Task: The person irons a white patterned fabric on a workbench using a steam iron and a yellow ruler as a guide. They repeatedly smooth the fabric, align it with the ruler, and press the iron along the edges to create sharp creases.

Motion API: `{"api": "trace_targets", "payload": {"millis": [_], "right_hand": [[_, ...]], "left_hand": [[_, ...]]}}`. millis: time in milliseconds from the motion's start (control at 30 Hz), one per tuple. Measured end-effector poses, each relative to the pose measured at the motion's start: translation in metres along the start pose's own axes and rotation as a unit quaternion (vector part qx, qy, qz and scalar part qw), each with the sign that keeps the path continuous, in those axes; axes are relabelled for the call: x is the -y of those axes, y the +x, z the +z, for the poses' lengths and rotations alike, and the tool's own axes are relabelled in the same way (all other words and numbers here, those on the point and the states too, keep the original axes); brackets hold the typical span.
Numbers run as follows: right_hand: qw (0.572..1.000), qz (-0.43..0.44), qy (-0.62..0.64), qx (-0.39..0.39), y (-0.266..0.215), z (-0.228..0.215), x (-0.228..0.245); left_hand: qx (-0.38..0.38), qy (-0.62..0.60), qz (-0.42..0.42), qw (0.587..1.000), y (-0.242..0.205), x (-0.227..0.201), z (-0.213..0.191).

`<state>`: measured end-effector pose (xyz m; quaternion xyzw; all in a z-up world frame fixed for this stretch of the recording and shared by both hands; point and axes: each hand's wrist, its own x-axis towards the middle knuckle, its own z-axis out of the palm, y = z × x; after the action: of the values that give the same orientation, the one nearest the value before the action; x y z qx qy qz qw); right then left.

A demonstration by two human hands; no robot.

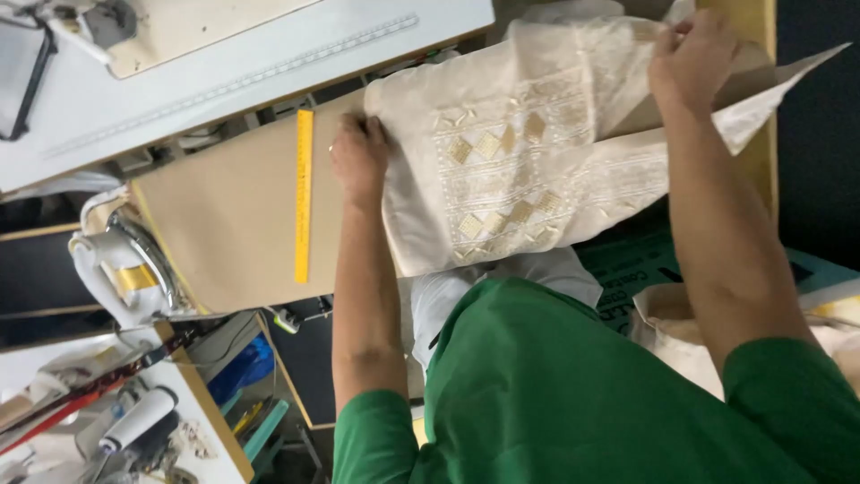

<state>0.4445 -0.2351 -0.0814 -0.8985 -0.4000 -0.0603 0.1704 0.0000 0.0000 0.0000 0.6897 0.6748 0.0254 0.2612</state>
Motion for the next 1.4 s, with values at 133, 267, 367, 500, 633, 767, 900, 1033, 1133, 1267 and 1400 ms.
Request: {"api": "trace_targets", "payload": {"millis": [133, 267, 367, 500, 633, 767, 900, 1033, 1133, 1267, 1400], "right_hand": [[0.996, -0.088, -0.025, -0.013, -0.016, -0.032, 0.003], [0.941, -0.072, -0.325, 0.054, -0.061, -0.056, -0.033], [0.962, -0.078, -0.236, 0.109, -0.068, -0.080, -0.029], [0.977, -0.148, -0.126, 0.085, -0.060, -0.117, 0.028], [0.964, -0.231, -0.035, 0.126, -0.070, -0.141, 0.157], [0.915, -0.244, 0.028, 0.321, -0.109, -0.098, 0.180], [0.920, -0.257, 0.079, 0.286, -0.116, -0.094, 0.179], [0.929, -0.177, 0.039, 0.323, -0.143, -0.076, 0.207], [0.929, -0.351, 0.062, 0.095, -0.183, -0.058, 0.263], [0.860, -0.462, 0.011, 0.217, -0.207, -0.064, 0.380], [0.832, -0.524, -0.027, 0.181, -0.221, -0.022, 0.459]], "left_hand": [[-0.026, -0.011, 0.033, 0.999, -0.004, 0.023, 0.005], [-0.068, -0.033, 0.034, 0.997, -0.019, 0.043, -0.007], [-0.094, -0.018, 0.054, 0.994, -0.023, 0.051, -0.003], [-0.159, -0.020, 0.189, 0.969, -0.060, 0.031, -0.036], [-0.118, 0.150, 0.243, 0.951, -0.101, 0.044, -0.003], [-0.117, 0.217, 0.240, 0.939, -0.105, 0.056, 0.021], [0.055, 0.207, 0.247, 0.945, -0.097, 0.057, -0.020], [-0.044, 0.133, 0.244, 0.959, -0.066, 0.175, -0.078], [-0.188, 0.227, 0.166, 0.941, -0.036, 0.295, -0.139], [-0.250, 0.279, -0.012, 0.927, -0.017, 0.403, -0.219], [-0.199, 0.146, -0.106, 0.963, -0.006, 0.461, -0.250]]}}
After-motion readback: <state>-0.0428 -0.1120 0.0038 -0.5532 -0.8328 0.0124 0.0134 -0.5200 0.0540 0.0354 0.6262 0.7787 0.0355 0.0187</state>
